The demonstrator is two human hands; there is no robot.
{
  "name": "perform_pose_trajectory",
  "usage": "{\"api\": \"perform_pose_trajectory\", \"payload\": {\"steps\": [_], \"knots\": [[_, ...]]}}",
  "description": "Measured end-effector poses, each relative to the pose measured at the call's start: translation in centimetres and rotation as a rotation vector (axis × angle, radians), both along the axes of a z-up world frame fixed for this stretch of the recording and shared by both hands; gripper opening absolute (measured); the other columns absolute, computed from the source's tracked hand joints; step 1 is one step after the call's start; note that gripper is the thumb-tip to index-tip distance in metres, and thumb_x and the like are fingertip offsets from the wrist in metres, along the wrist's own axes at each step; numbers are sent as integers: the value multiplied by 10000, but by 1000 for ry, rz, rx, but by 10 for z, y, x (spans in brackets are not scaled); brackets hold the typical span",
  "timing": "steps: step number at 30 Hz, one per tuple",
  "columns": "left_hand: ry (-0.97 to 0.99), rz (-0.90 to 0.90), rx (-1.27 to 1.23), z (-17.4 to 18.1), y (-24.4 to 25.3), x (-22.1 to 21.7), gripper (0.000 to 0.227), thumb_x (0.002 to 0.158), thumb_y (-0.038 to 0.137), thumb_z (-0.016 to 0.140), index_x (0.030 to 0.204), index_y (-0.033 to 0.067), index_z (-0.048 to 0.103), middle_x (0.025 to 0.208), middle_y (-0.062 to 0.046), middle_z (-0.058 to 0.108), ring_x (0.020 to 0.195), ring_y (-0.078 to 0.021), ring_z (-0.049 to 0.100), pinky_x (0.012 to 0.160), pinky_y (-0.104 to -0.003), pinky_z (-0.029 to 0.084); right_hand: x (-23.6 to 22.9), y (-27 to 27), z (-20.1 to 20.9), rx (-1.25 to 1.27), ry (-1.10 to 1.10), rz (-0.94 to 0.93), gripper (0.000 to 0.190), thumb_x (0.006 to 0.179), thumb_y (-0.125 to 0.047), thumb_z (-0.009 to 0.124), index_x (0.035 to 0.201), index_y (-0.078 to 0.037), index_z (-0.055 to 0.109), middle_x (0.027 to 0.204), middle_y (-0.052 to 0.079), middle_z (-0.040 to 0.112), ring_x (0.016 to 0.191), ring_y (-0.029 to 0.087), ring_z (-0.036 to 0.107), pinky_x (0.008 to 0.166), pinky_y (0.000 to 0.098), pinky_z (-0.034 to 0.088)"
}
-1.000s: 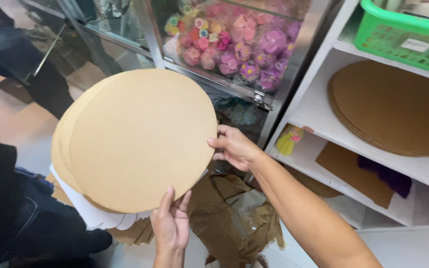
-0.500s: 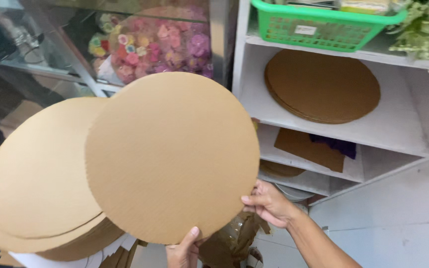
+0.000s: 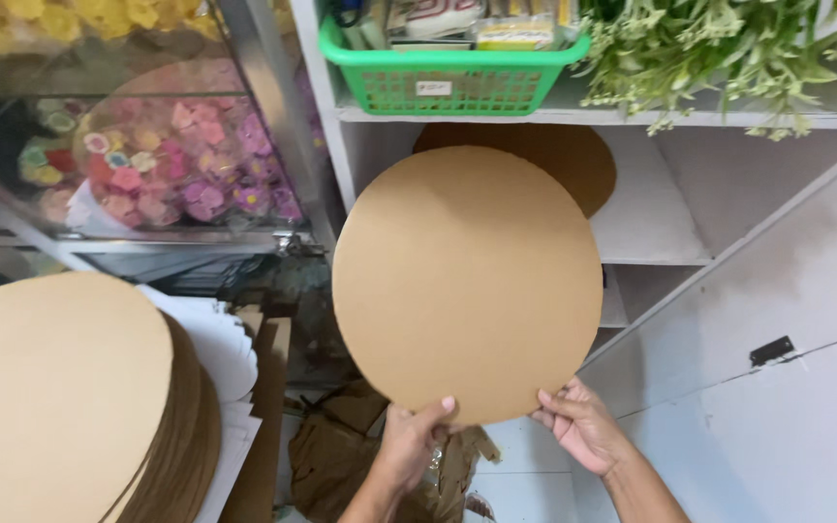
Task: The person repeatedly picks up round cardboard circles from a stack and places them onto a shelf. The action is performed one at a time, moving each circle from a lower pile to a higher shelf within a storage area.
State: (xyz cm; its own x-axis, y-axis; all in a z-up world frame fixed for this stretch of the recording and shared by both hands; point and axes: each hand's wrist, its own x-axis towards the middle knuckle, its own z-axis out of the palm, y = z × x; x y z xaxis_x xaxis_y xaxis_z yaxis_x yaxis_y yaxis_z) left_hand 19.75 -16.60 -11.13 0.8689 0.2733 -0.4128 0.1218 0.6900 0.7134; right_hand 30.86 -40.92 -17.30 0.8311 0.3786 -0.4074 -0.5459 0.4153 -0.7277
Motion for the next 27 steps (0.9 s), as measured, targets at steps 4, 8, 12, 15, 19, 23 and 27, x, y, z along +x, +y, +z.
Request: {"api": "perform_pose_trajectory", "payload": {"steps": [4,8,12,15,19,23,27], "knots": [[-41,-122,65,-2,3,59,505,880,66,812,473,114,517,467,41,437,443,-140,557,689,-388,688,49,-14,-7,62,-29,-86,384,845,140,703,875,-127,428,818,124,672,795,198,707,727,369,633],[-73,-18,4,-70,-3,146,235,907,33,767,1060,-29,599,852,-112,630,707,-239,698,688,-376,680,109,-24,-23,36,-54,-156,332,871,94,680,1113,-95,554,1094,128,733,949,252,736,838,394,620],[-24,35,42,5,-6,181,500,889,80,785,1303,-53,537,1062,-192,716,881,-319,762,754,-427,667,163,-26,-19,39,-77,-169,373,902,38,673,1249,-81,606,1170,86,726,996,236,742,893,396,623],[-9,50,89,19,-2,217,543,885,96,799,1327,-62,526,1054,-211,721,880,-331,760,763,-417,663,199,-18,-1,32,-92,-181,367,913,43,665,1252,-87,606,1186,67,726,1043,241,736,921,392,616],[-23,30,123,54,7,257,565,889,100,784,1346,-79,503,1087,-246,696,919,-393,744,790,-475,652,236,-1,21,49,-69,-186,400,903,44,676,1265,-106,598,1241,71,714,1135,264,707,1023,432,560],[-22,31,168,52,21,301,603,893,143,797,1364,-76,491,1098,-223,674,906,-365,743,780,-450,658,274,20,35,62,-27,-218,382,912,58,675,1237,-111,566,1165,31,681,1147,243,694,1095,488,501],[3,46,156,31,39,340,614,875,151,836,1337,-74,500,1115,-257,691,961,-407,739,806,-480,667,307,35,29,30,-42,-199,424,915,53,688,1285,-115,566,1173,23,661,1155,227,683,1095,466,504]]}}
